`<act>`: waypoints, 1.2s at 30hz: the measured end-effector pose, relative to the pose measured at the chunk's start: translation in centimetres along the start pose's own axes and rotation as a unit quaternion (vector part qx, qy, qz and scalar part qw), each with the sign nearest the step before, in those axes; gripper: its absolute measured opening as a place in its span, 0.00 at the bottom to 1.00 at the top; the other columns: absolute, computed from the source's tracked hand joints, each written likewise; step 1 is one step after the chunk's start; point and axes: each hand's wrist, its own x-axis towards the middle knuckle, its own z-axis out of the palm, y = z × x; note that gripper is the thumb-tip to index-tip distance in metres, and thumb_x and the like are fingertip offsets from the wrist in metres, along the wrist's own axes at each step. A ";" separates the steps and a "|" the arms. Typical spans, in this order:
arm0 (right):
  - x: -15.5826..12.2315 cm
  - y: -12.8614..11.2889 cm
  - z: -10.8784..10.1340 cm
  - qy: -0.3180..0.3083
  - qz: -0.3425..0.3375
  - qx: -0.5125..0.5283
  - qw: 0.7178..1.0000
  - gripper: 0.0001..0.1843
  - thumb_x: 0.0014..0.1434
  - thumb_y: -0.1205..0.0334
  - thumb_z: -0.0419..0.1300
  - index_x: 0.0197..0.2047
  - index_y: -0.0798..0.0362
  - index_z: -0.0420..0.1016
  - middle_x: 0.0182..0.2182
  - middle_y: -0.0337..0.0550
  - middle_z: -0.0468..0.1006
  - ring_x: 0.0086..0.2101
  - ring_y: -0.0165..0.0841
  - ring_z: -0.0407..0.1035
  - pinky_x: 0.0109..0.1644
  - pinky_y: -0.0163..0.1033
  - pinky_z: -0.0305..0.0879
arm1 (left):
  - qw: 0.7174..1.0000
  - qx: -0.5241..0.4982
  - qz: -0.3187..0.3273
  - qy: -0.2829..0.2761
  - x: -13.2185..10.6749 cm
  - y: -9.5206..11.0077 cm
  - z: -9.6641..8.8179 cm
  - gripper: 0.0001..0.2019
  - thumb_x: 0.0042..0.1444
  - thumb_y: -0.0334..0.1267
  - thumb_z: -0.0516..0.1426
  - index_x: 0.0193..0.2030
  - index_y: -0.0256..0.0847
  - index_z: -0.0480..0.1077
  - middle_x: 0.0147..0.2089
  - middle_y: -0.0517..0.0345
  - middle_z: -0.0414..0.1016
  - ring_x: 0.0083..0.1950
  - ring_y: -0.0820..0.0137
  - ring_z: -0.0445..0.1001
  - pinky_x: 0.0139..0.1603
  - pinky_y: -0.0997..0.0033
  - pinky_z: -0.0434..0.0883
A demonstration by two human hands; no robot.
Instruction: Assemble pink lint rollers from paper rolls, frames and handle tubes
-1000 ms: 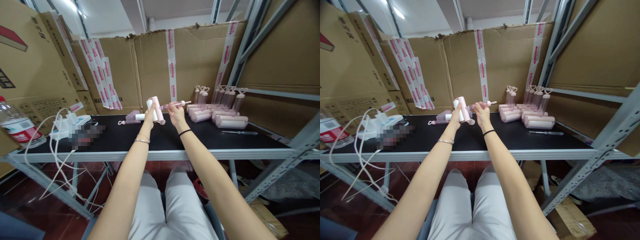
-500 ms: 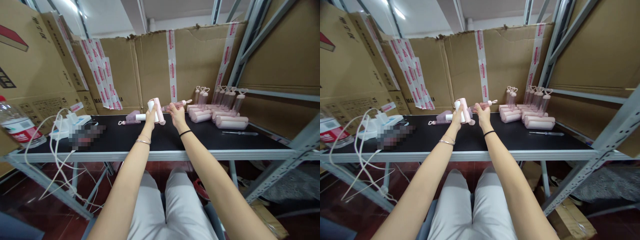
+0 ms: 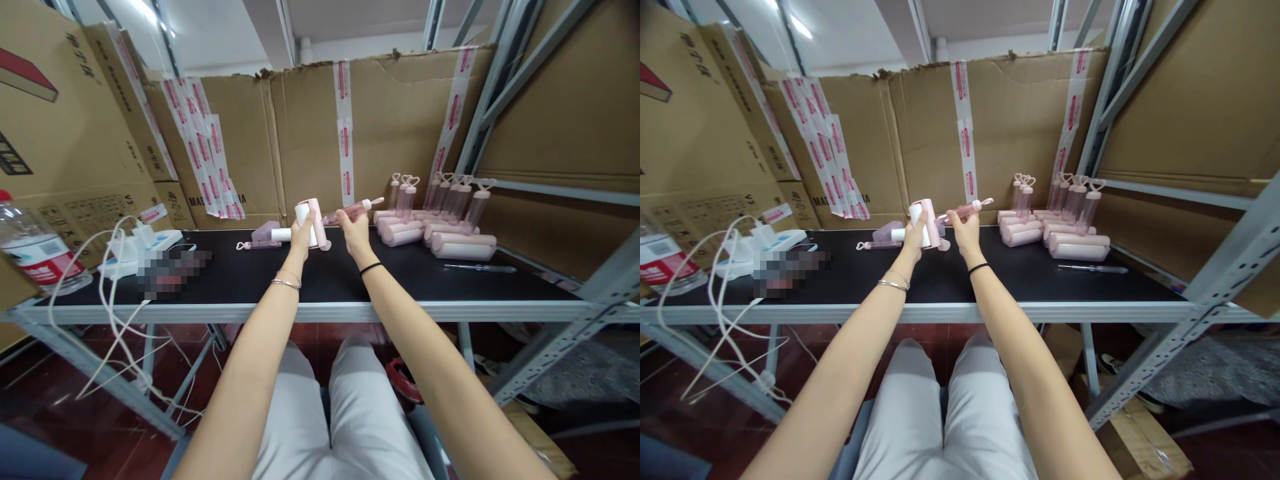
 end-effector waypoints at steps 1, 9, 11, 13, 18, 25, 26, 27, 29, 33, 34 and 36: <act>0.0 0.0 0.0 -0.001 0.004 0.002 1.000 0.17 0.47 0.58 0.67 0.36 0.51 0.63 0.31 0.33 0.72 0.32 0.27 0.71 0.39 0.35 0.71 | 1.000 0.000 0.000 0.000 0.0 0.0 0.0 0.29 0.40 0.59 0.65 0.40 0.36 0.71 0.31 0.57 0.76 0.30 0.72 0.74 0.32 0.74 0.69; -0.3 0.2 0.1 -0.012 0.019 0.007 1.000 0.19 0.48 0.55 0.67 0.36 0.50 0.61 0.30 0.31 0.71 0.30 0.25 0.70 0.38 0.35 0.73 | 1.000 0.007 0.021 -0.002 -0.1 -0.1 -0.1 0.30 0.41 0.61 0.64 0.42 0.37 0.71 0.31 0.57 0.74 0.30 0.72 0.73 0.31 0.74 0.69; -0.4 0.3 0.2 -0.013 0.020 0.008 1.000 0.20 0.48 0.54 0.67 0.36 0.50 0.61 0.31 0.31 0.71 0.30 0.26 0.71 0.38 0.36 0.73 | 1.000 0.011 0.023 -0.004 -0.1 -0.1 -0.1 0.30 0.41 0.61 0.63 0.41 0.37 0.70 0.31 0.57 0.74 0.30 0.72 0.73 0.31 0.73 0.69; -0.5 0.3 0.2 -0.017 0.015 -0.003 1.000 0.20 0.47 0.54 0.67 0.36 0.49 0.61 0.31 0.33 0.71 0.32 0.27 0.71 0.40 0.38 0.74 | 0.999 0.023 0.031 0.000 -0.2 0.0 -0.2 0.29 0.42 0.61 0.63 0.41 0.37 0.70 0.32 0.57 0.74 0.29 0.72 0.73 0.30 0.73 0.69; -0.6 0.3 0.3 -0.030 0.022 -0.023 0.999 0.21 0.47 0.53 0.67 0.37 0.49 0.61 0.32 0.35 0.71 0.33 0.31 0.72 0.43 0.43 0.74 | 0.998 0.041 0.042 0.015 -0.2 0.1 -0.1 0.28 0.42 0.59 0.64 0.40 0.37 0.70 0.30 0.59 0.72 0.28 0.73 0.71 0.29 0.74 0.67; -0.6 0.4 0.6 -0.020 0.051 0.024 0.998 0.24 0.45 0.52 0.68 0.38 0.49 0.59 0.34 0.34 0.71 0.32 0.28 0.72 0.40 0.38 0.75 | 0.999 -0.001 0.043 0.016 -0.3 0.2 0.1 0.29 0.39 0.58 0.65 0.39 0.36 0.69 0.30 0.59 0.73 0.28 0.74 0.72 0.30 0.74 0.68; -0.7 0.4 0.6 -0.021 0.053 0.032 0.998 0.24 0.45 0.52 0.68 0.38 0.48 0.59 0.34 0.33 0.71 0.32 0.27 0.72 0.40 0.37 0.75 | 0.999 -0.010 0.043 0.014 -0.4 0.2 0.1 0.28 0.39 0.58 0.65 0.39 0.36 0.69 0.30 0.59 0.73 0.28 0.74 0.72 0.30 0.74 0.69; -0.7 0.3 0.7 -0.024 0.056 0.038 0.997 0.24 0.45 0.52 0.68 0.38 0.48 0.59 0.33 0.33 0.72 0.31 0.27 0.72 0.39 0.37 0.75 | 0.999 -0.019 0.041 0.009 -0.5 0.3 0.2 0.28 0.39 0.58 0.65 0.38 0.36 0.69 0.30 0.59 0.73 0.28 0.74 0.72 0.30 0.74 0.69; -0.7 0.1 0.7 -0.038 0.061 0.045 0.996 0.22 0.47 0.52 0.68 0.37 0.48 0.60 0.31 0.32 0.73 0.30 0.26 0.73 0.39 0.36 0.74 | 0.999 -0.035 0.038 -0.003 -0.6 0.5 0.3 0.27 0.40 0.58 0.65 0.37 0.36 0.69 0.30 0.59 0.73 0.28 0.74 0.72 0.30 0.74 0.69; -0.9 -0.3 0.8 -0.059 0.075 0.059 0.994 0.17 0.50 0.53 0.66 0.34 0.51 0.62 0.27 0.33 0.74 0.30 0.26 0.73 0.38 0.34 0.74 | 0.998 -0.045 0.031 -0.021 -0.9 0.6 0.5 0.25 0.42 0.56 0.65 0.38 0.36 0.70 0.30 0.59 0.74 0.29 0.74 0.72 0.32 0.74 0.69; -0.9 -0.4 0.9 -0.056 0.079 0.065 0.993 0.16 0.51 0.55 0.65 0.33 0.51 0.62 0.27 0.33 0.74 0.30 0.26 0.73 0.38 0.33 0.73 | 0.998 -0.041 0.031 -0.022 -0.9 0.6 0.6 0.25 0.42 0.55 0.65 0.38 0.36 0.70 0.30 0.58 0.74 0.29 0.73 0.73 0.33 0.74 0.69; -0.9 -0.5 1.0 -0.033 0.090 0.078 0.992 0.14 0.52 0.58 0.65 0.33 0.51 0.62 0.26 0.31 0.73 0.28 0.24 0.72 0.36 0.32 0.73 | 0.999 -0.025 0.033 -0.017 -0.7 0.3 0.6 0.24 0.43 0.55 0.65 0.39 0.36 0.70 0.32 0.58 0.75 0.31 0.73 0.74 0.34 0.74 0.70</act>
